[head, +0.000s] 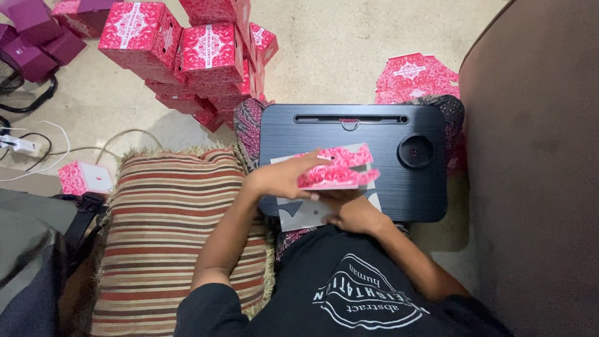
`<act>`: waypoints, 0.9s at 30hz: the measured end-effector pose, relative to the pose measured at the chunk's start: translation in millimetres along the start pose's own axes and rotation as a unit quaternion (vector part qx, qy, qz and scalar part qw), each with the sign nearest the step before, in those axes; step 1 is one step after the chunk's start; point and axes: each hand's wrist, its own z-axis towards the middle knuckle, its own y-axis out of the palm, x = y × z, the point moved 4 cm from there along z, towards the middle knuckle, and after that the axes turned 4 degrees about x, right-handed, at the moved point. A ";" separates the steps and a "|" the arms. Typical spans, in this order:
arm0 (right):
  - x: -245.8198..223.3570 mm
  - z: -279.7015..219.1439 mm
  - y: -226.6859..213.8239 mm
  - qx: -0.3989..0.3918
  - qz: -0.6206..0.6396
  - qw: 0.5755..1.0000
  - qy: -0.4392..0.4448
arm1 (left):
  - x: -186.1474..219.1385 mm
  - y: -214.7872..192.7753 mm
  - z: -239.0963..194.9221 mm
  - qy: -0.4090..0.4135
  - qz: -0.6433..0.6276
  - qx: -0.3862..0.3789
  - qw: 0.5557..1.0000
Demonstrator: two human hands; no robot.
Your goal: The person assembles small pink and white patterned boxes by folding flat cardboard pieces on a black lap desk. They fold the sides, tuck the flaps to form the box shape, and place the finished boxes into a stack on the floor.
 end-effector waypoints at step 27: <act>-12.2 86.1 -133.5 -0.041 0.314 0.936 0.156 | -93.7 77.1 39.9 -0.189 0.296 -0.102 0.931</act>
